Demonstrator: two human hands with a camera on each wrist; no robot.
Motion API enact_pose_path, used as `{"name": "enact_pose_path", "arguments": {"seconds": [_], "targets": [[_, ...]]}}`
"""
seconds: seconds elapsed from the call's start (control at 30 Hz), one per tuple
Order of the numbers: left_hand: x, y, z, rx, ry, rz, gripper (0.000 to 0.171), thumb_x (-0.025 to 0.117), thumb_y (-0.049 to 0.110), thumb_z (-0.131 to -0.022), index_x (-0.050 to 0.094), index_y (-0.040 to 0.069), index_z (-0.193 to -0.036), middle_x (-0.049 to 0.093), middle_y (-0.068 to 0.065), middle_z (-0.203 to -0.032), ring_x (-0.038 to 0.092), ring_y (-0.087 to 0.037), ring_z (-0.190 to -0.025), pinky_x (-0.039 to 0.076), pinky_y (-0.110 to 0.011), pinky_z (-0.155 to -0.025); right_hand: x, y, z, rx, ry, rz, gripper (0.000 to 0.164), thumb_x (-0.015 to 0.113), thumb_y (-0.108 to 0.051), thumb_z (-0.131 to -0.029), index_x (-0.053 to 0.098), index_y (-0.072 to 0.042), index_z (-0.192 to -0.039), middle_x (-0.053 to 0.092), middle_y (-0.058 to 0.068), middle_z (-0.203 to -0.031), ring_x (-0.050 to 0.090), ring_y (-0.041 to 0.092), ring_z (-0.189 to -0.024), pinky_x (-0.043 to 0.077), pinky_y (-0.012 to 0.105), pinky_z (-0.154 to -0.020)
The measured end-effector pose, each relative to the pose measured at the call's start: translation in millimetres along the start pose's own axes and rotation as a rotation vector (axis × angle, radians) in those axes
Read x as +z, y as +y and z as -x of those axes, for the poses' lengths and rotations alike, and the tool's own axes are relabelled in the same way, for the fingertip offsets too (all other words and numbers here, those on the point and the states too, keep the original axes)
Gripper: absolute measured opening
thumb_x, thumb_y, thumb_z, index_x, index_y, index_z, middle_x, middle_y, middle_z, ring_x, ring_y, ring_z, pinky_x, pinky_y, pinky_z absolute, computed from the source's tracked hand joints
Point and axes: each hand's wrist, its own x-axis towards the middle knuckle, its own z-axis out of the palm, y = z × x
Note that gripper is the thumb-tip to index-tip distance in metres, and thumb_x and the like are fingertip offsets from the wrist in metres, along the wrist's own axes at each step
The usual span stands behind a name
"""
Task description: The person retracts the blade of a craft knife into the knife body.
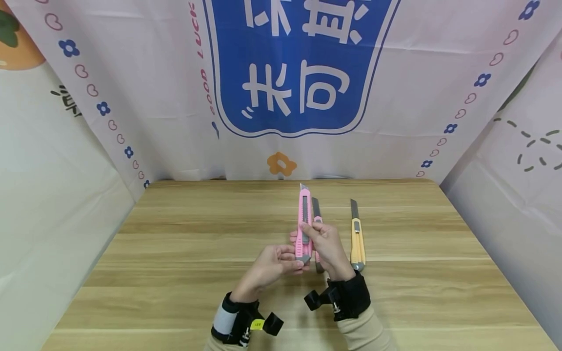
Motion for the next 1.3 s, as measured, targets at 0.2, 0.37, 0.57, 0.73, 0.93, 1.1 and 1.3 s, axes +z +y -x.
{"name": "enact_pose_path", "arguments": {"seconds": [0.2,0.37,0.57,0.73,0.93,1.1,1.3], "targets": [[-0.3,-0.3,0.4,-0.009,0.002,0.020,0.036,0.059,-0.002,-0.089,0.053,-0.012,-0.124,0.068,-0.029,-0.112,0.070,-0.035,-0.103,0.057,-0.039,-0.092,0.0,0.2,0.5,0.036,0.011,-0.006,0.031,0.057,-0.017,-0.097,0.062,0.005,-0.118,0.078,0.007,-0.089,0.074,0.009,-0.076,0.061,0.025,-0.075],[-0.9,-0.4,0.2,0.005,0.016,0.013,0.036,0.059,-0.002,-0.089,0.054,-0.011,-0.124,0.067,-0.029,-0.113,0.069,-0.036,-0.104,0.056,-0.044,-0.095,2.2,1.6,-0.4,0.057,0.037,-0.031,0.033,0.059,-0.025,-0.096,0.064,0.000,-0.118,0.078,0.004,-0.089,0.074,0.010,-0.079,0.060,0.024,-0.077],[-1.9,0.1,-0.7,0.014,0.084,-0.010,0.035,0.062,0.001,-0.089,0.057,-0.009,-0.122,0.069,-0.027,-0.111,0.071,-0.035,-0.101,0.056,-0.043,-0.095,3.8,2.2,-3.2,0.070,0.091,-0.006,0.035,0.057,-0.029,-0.097,0.067,0.000,-0.114,0.077,0.010,-0.093,0.074,0.011,-0.080,0.060,0.023,-0.072],[-3.2,0.5,0.8,0.006,0.100,-0.026,0.035,0.064,0.003,-0.089,0.059,-0.008,-0.121,0.071,-0.025,-0.109,0.071,-0.034,-0.100,0.058,-0.037,-0.091,4.6,2.2,-3.1,0.061,0.116,0.031,0.035,0.058,-0.027,-0.097,0.067,0.003,-0.110,0.077,0.014,-0.094,0.074,0.010,-0.077,0.060,0.023,-0.069],[-2.8,0.1,1.7,-0.015,0.079,-0.019,0.035,0.063,0.003,-0.089,0.059,-0.007,-0.122,0.071,-0.024,-0.109,0.071,-0.034,-0.101,0.057,-0.039,-0.093,4.6,3.6,-1.3,0.009,0.118,0.059,0.033,0.059,-0.026,-0.096,0.068,0.004,-0.108,0.075,0.021,-0.094,0.074,0.011,-0.071,0.060,0.024,-0.069],[-2.0,-0.2,0.9,-0.008,0.052,-0.013,0.035,0.061,0.001,-0.090,0.057,-0.009,-0.123,0.070,-0.025,-0.111,0.072,-0.029,-0.099,0.056,-0.041,-0.094,3.6,3.3,-0.4,-0.082,0.110,0.081,0.031,0.059,-0.019,-0.096,0.068,0.011,-0.100,0.075,0.021,-0.084,0.074,0.012,-0.067,0.059,0.021,-0.062],[-1.5,-0.3,0.5,0.007,0.033,-0.016,0.034,0.061,0.000,-0.090,0.057,-0.010,-0.122,0.070,-0.027,-0.110,0.073,-0.026,-0.097,0.056,-0.043,-0.094,1.7,2.3,-0.3,-0.119,0.091,0.099,0.030,0.060,-0.015,-0.095,0.066,0.014,-0.101,0.075,0.020,-0.080,0.073,0.009,-0.064,0.058,0.020,-0.059]]}}
